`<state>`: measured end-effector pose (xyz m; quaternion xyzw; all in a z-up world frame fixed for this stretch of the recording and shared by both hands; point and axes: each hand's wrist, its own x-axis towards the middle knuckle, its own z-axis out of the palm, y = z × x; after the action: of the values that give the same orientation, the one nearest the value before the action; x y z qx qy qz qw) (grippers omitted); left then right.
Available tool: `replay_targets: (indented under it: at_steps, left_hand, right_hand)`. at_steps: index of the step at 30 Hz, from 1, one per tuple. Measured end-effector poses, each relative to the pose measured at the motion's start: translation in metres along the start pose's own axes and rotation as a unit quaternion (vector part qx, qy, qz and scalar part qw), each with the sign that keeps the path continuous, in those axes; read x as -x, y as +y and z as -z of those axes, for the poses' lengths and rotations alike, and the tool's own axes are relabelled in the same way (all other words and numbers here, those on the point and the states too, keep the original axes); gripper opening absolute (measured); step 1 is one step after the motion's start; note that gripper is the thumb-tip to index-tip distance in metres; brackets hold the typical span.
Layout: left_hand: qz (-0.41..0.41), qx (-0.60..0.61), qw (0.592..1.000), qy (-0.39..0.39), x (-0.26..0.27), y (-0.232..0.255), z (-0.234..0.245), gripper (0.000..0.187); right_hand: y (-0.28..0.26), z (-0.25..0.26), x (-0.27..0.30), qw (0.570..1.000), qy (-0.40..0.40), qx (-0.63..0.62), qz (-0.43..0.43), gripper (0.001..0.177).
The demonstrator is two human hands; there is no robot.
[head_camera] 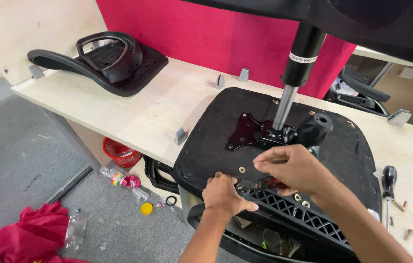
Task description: The person uses a screwdriver to remove screws from a black plastic frame attached to an office chair base. They detach the frame and place it on the table, then continue unscrewing components from the chair base.
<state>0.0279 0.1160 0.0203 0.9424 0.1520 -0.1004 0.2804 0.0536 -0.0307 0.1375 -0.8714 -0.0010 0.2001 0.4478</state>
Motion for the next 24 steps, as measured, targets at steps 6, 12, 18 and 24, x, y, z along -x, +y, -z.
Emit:
replay_targets:
  at_steps: [6, 12, 18, 24]
  left_hand:
    - [0.002, 0.016, 1.0, 0.008, 0.002, -0.001, 0.0, 0.092]
    - [-0.003, 0.04, 0.999, 0.029, 0.008, -0.004, -0.007, 0.089]
    - [-0.008, 0.113, 0.988, 0.105, 0.016, -0.009, -0.023, 0.083]
    - [-0.049, 0.174, 0.974, 0.134, 0.025, -0.017, -0.043, 0.083]
  right_hand:
    - [0.01, -0.034, 0.003, 0.961, 0.052, -0.201, 0.182, 0.036]
    - [-0.005, -0.044, -0.027, 0.968, 0.053, -0.159, 0.187, 0.05]
    - [-0.017, -0.026, -0.052, 0.956, 0.019, -0.263, 0.132, 0.042]
    - [-0.013, -0.027, -0.062, 0.958, 0.008, -0.258, 0.127, 0.041]
